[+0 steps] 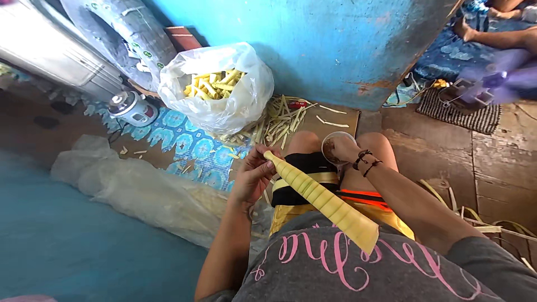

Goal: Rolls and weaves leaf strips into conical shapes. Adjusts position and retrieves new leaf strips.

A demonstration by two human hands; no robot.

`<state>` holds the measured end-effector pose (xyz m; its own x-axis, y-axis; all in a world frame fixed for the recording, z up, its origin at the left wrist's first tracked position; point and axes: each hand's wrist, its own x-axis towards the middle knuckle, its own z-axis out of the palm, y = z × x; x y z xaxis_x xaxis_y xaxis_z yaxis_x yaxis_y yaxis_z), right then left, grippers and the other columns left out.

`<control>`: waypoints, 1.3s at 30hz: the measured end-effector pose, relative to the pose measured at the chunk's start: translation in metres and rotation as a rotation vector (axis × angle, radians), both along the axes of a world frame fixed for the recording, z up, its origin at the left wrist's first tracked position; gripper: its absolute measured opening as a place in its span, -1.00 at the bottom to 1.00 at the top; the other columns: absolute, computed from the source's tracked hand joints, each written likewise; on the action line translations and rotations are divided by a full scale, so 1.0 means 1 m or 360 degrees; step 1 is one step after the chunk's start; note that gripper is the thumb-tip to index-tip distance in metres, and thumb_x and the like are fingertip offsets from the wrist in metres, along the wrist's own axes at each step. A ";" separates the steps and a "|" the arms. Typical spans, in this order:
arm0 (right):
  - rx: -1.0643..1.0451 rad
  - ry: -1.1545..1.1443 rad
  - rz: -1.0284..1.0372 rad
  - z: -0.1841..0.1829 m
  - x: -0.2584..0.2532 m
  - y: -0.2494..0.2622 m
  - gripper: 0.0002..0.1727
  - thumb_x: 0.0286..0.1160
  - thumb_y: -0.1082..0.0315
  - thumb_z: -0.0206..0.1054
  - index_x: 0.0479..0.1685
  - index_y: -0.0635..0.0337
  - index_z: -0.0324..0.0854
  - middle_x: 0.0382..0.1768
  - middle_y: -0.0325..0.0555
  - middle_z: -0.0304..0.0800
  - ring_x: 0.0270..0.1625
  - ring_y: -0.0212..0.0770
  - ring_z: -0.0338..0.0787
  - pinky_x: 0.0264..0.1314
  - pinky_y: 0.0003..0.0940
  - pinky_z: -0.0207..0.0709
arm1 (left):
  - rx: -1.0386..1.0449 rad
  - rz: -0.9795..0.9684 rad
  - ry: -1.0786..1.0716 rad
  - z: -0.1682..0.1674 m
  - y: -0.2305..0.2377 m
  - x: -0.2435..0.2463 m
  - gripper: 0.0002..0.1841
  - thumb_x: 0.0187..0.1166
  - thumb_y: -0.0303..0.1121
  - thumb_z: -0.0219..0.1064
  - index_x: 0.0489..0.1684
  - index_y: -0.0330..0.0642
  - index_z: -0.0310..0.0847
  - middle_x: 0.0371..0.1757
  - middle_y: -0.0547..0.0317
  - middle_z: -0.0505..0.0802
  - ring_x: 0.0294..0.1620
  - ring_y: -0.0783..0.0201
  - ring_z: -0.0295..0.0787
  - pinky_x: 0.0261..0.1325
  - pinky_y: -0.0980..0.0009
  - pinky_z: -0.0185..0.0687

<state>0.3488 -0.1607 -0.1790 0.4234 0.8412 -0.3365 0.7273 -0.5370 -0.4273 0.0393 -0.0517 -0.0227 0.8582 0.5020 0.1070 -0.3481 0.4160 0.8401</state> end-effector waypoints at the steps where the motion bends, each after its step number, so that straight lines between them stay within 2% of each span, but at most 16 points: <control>1: 0.0030 0.0013 0.0001 0.006 0.002 0.000 -0.83 0.45 0.39 0.44 -0.11 0.30 0.74 -0.12 0.33 0.80 0.01 0.36 0.80 0.02 0.44 0.60 | -0.0038 -0.0016 -0.0016 0.000 -0.001 0.001 -0.86 0.49 -0.38 0.50 -0.12 0.15 0.78 -0.04 0.29 0.85 -0.06 0.41 0.84 0.10 0.47 0.79; 5: -0.0070 -0.0050 0.0028 0.031 -0.005 0.002 -0.77 0.51 0.46 0.39 0.05 0.35 0.76 0.11 0.38 0.78 0.25 0.39 0.74 0.27 0.43 0.53 | -0.0146 -0.0122 -0.0080 0.000 -0.010 0.013 -0.82 0.46 -0.38 0.51 -0.10 0.18 0.77 -0.05 0.31 0.85 -0.07 0.41 0.85 0.09 0.45 0.81; 8: -0.0173 -0.0168 0.0041 0.010 -0.012 0.003 -0.82 0.36 0.50 0.46 -0.08 0.33 0.78 0.04 0.32 0.80 0.16 0.36 0.78 0.14 0.42 0.60 | -0.0142 -0.0193 -0.0089 0.004 -0.016 0.019 -0.83 0.46 -0.38 0.52 -0.11 0.14 0.77 -0.06 0.29 0.84 -0.08 0.40 0.84 0.10 0.45 0.80; 11: -0.0516 -0.0230 0.0181 0.006 -0.016 0.007 -0.80 0.46 0.45 0.41 -0.02 0.38 0.74 0.11 0.30 0.78 0.22 0.32 0.76 0.17 0.34 0.61 | -0.0128 -0.0241 -0.0090 0.007 -0.019 0.018 -0.84 0.45 -0.40 0.53 -0.14 0.12 0.75 -0.09 0.30 0.81 -0.08 0.40 0.81 0.11 0.46 0.78; 14: -0.0234 -0.0164 0.0175 0.001 -0.006 0.003 -0.82 0.38 0.43 0.48 -0.11 0.33 0.79 -0.02 0.30 0.82 0.10 0.34 0.80 0.09 0.40 0.61 | -0.0145 -0.0246 -0.0090 0.009 -0.018 0.013 -0.84 0.44 -0.40 0.53 -0.14 0.12 0.77 -0.07 0.28 0.83 -0.07 0.39 0.83 0.12 0.45 0.79; 17: -0.0081 0.0115 0.0002 0.069 -0.023 -0.011 -0.77 0.48 0.48 0.44 0.05 0.40 0.74 0.05 0.43 0.77 0.14 0.45 0.75 0.17 0.48 0.54 | -0.0169 -0.0258 -0.0104 0.009 -0.019 0.013 -0.84 0.44 -0.40 0.53 -0.16 0.13 0.76 -0.10 0.29 0.82 -0.09 0.40 0.82 0.08 0.47 0.79; 19: 0.0042 0.0167 -0.0071 0.089 -0.027 -0.023 -0.84 0.52 0.46 0.43 -0.04 0.36 0.77 -0.04 0.39 0.79 0.03 0.41 0.78 0.10 0.44 0.57 | -0.0186 -0.0295 -0.0131 0.008 -0.021 0.016 -0.85 0.45 -0.41 0.52 -0.15 0.11 0.76 -0.12 0.29 0.80 -0.10 0.40 0.81 0.08 0.46 0.78; 23: 0.0231 0.0236 -0.0003 0.073 -0.006 -0.027 -0.87 0.47 0.53 0.43 -0.10 0.30 0.83 -0.13 0.31 0.83 -0.07 0.34 0.81 0.05 0.37 0.62 | -0.0181 -0.0392 -0.0156 0.008 -0.024 0.022 -0.85 0.47 -0.39 0.52 -0.13 0.13 0.77 -0.10 0.29 0.83 -0.08 0.40 0.83 0.10 0.45 0.79; 27: 0.0448 0.0479 -0.0131 0.060 0.005 -0.041 -0.69 0.43 0.55 0.45 0.15 0.22 0.77 -0.31 0.09 0.84 -0.34 0.01 0.83 -0.16 0.05 0.75 | -0.0189 -0.0492 -0.0176 0.010 -0.024 0.027 -0.83 0.46 -0.43 0.51 -0.14 0.11 0.77 -0.10 0.28 0.82 -0.07 0.39 0.81 0.11 0.45 0.77; 28: 0.0444 0.0571 -0.0185 0.064 0.003 -0.043 -0.69 0.46 0.53 0.46 0.17 0.22 0.76 -0.30 0.06 0.84 -0.33 -0.04 0.84 -0.14 -0.01 0.78 | -0.0173 -0.0531 -0.0182 0.010 -0.024 0.029 -0.84 0.47 -0.43 0.50 -0.13 0.11 0.76 -0.10 0.28 0.81 -0.06 0.39 0.81 0.11 0.46 0.76; 30: 0.0497 0.0586 -0.0178 0.072 -0.008 -0.049 -0.84 0.48 0.49 0.48 -0.02 0.21 0.81 -0.23 0.01 0.87 -0.27 -0.11 0.87 -0.06 -0.06 0.79 | -0.0141 -0.0604 -0.0166 0.009 -0.028 0.034 -0.85 0.50 -0.42 0.49 -0.12 0.12 0.76 -0.08 0.28 0.82 -0.04 0.38 0.81 0.13 0.44 0.76; 32: 0.0694 0.0412 -0.0106 0.087 -0.013 -0.060 -0.90 0.51 0.44 0.47 -0.10 0.17 0.85 -0.14 -0.03 0.90 -0.15 -0.11 0.87 0.05 0.00 0.74 | -0.0119 -0.0652 -0.0116 0.011 -0.034 0.041 -0.84 0.49 -0.43 0.48 -0.12 0.13 0.79 -0.05 0.27 0.85 -0.01 0.38 0.82 0.15 0.43 0.75; 34: 0.1118 0.0259 -0.0273 0.102 0.010 -0.080 -0.83 0.54 0.37 0.44 -0.03 0.24 0.83 -0.12 0.01 0.91 -0.16 -0.10 0.88 0.01 0.01 0.77 | -0.0105 -0.0692 -0.0096 0.016 -0.038 0.048 -0.85 0.52 -0.44 0.45 -0.10 0.09 0.79 0.00 0.23 0.86 0.01 0.37 0.82 0.17 0.43 0.74; 36: 0.1629 0.0292 -0.0599 0.117 0.053 -0.112 -0.74 0.56 0.30 0.45 0.09 0.26 0.75 -0.07 -0.14 0.87 -0.18 -0.31 0.86 -0.05 -0.27 0.82 | -0.0078 -0.0685 -0.0076 0.019 -0.040 0.050 -0.85 0.54 -0.47 0.41 -0.10 0.06 0.78 0.03 0.22 0.85 0.01 0.37 0.82 0.15 0.44 0.75; 37: 0.1856 0.0358 -0.0740 0.125 0.072 -0.130 -0.76 0.57 0.31 0.43 0.12 0.16 0.69 -0.05 -0.31 0.85 -0.20 -0.43 0.83 -0.10 -0.42 0.79 | -0.0067 -0.0687 -0.0073 0.020 -0.040 0.050 -0.85 0.54 -0.47 0.40 -0.10 0.05 0.77 0.04 0.23 0.85 0.02 0.37 0.81 0.15 0.44 0.74; 39: 0.2219 0.0494 -0.0941 0.155 0.078 -0.153 -0.85 0.62 0.38 0.38 0.07 0.03 0.62 -0.08 -0.44 0.86 -0.26 -0.47 0.84 -0.19 -0.56 0.77 | -0.0050 -0.0716 -0.0084 0.021 -0.039 0.053 -0.85 0.55 -0.45 0.40 -0.09 0.05 0.77 0.05 0.23 0.85 0.02 0.38 0.81 0.15 0.45 0.73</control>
